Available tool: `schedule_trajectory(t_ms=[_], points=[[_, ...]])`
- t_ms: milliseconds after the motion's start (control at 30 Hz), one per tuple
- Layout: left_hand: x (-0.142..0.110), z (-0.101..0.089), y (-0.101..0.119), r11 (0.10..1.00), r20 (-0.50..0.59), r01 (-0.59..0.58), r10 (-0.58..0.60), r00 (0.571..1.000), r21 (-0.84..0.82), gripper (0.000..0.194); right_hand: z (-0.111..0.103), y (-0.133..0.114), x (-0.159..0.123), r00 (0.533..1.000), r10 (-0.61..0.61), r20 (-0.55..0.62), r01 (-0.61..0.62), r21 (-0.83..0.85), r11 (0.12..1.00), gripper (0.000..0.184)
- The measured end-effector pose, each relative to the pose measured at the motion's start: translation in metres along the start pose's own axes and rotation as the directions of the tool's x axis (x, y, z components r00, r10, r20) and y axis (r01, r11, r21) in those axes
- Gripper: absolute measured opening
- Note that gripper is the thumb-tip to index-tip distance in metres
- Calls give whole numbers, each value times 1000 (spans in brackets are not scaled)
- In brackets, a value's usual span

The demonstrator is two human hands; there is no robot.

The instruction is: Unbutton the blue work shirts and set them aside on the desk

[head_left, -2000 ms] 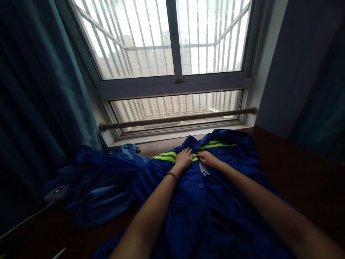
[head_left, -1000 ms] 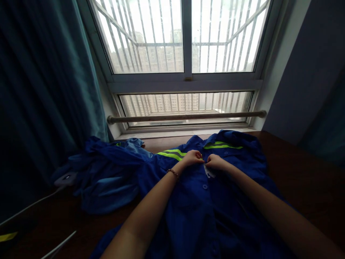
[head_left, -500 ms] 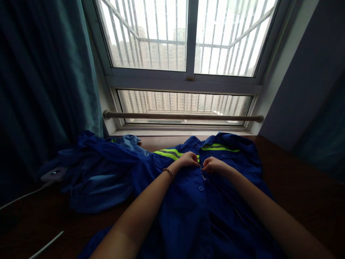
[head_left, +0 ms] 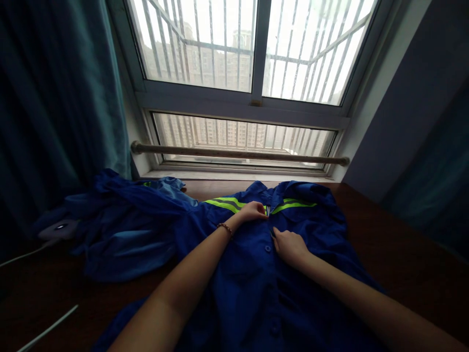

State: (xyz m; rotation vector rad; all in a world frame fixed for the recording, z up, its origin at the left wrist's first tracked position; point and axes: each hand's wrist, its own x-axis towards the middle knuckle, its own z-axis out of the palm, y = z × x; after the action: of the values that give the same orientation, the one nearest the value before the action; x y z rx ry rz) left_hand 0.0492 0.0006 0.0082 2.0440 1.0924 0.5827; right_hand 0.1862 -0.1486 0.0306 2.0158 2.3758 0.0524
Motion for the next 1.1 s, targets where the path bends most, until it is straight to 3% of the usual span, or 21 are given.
schedule_trajectory(t_ms=[100,233,467,733,833,1033,1100], points=[[-4,7,11,996,-50,16,-21,999,-90,43,8,-3,8,998,35,-60,-37,-22,999,38],[-5,18,17,979,-152,74,-104,983,-192,24,13,-6,4,993,6,-121,-14,-64,998,39],[-1,16,11,881,-54,121,-163,985,-457,29,9,-9,-8,984,-32,-174,16,-89,996,30],[-8,6,8,812,59,86,-63,996,-577,35,9,-11,-11,988,-41,-148,23,-119,993,31],[-9,5,9,814,65,113,-93,994,-570,35,10,-11,-14,989,-28,-145,14,-99,995,31],[-7,4,11,799,78,158,-138,987,-581,39,-12,4,-10,955,-149,-258,170,60,984,29],[-8,4,11,799,85,150,-123,989,-583,41,-23,10,2,940,-119,-320,182,172,968,28]])
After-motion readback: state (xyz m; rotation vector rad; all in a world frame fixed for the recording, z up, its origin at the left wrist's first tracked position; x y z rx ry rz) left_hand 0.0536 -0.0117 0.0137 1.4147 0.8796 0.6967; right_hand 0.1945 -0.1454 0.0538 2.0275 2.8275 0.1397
